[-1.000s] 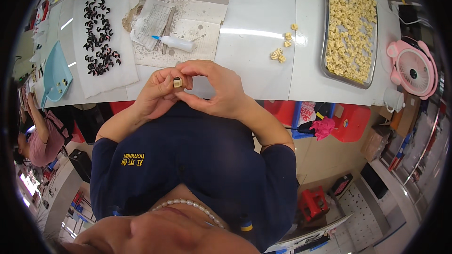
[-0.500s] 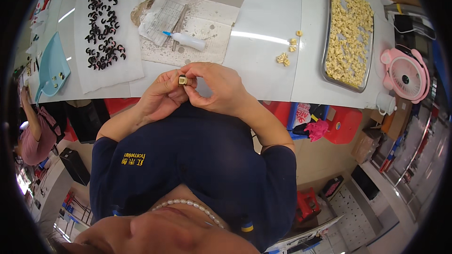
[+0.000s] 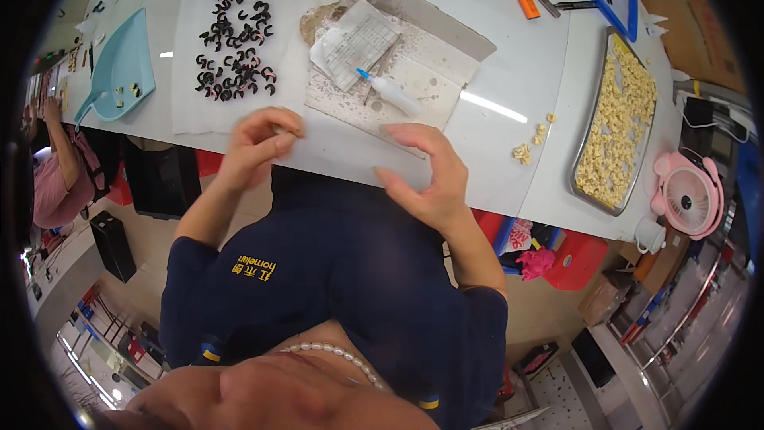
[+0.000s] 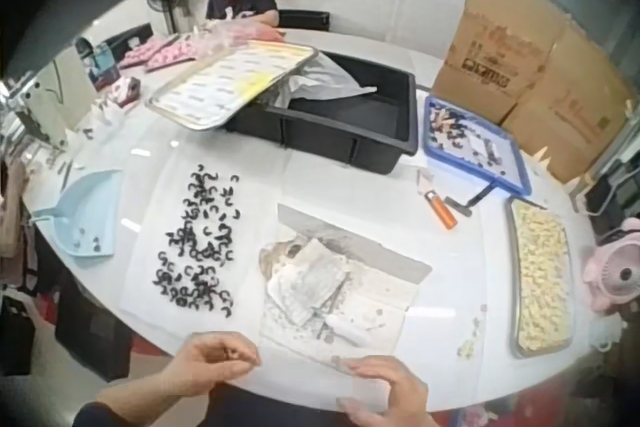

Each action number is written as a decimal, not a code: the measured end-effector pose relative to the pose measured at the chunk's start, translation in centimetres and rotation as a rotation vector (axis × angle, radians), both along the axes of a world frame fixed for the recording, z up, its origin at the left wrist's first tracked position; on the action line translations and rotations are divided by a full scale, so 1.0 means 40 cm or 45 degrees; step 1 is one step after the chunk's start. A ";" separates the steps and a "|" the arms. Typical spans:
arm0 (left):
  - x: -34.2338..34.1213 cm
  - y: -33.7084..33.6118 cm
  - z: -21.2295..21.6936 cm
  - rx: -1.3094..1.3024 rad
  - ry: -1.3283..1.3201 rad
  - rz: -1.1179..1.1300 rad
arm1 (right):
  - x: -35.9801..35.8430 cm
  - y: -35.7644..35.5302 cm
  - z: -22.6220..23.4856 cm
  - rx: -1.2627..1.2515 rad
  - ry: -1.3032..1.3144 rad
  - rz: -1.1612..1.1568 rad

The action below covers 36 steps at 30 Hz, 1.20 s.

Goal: Applying glue to small black plastic components and attaching them to yellow plastic parts.

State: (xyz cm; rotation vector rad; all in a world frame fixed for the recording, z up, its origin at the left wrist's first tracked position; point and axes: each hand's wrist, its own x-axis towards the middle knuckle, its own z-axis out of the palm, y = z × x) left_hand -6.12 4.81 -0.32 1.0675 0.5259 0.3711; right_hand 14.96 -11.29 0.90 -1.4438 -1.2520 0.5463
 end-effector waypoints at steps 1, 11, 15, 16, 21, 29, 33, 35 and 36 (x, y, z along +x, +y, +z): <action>-0.014 0.035 0.005 0.640 0.095 0.033 | 0.005 -0.006 -0.007 -0.031 0.026 -0.035; -0.023 0.187 -0.014 2.122 0.345 -0.111 | 0.013 -0.001 -0.009 -0.012 -0.040 -0.016; -0.006 0.157 -0.003 1.978 0.279 0.017 | 0.050 0.029 0.006 -0.152 -0.293 -0.299; -0.003 0.138 -0.001 1.979 0.269 0.008 | 0.063 0.042 0.004 -0.154 -0.293 -0.311; 0.043 -0.011 0.016 0.473 0.189 0.078 | 0.072 0.061 -0.038 -0.384 -0.598 -0.293; 0.113 -0.133 -0.015 -0.406 -0.002 -0.047 | 0.020 -0.029 -0.025 -0.248 0.422 -0.276; 0.121 -0.154 -0.018 -0.471 0.023 -0.044 | 0.004 -0.098 0.004 -0.145 0.706 -0.260; 0.122 -0.161 -0.015 -0.460 0.028 -0.016 | -0.005 -0.110 0.012 -0.091 0.629 -0.296; 0.120 -0.161 -0.012 -0.402 0.057 -0.013 | -0.009 -0.119 0.014 -0.074 0.450 -0.336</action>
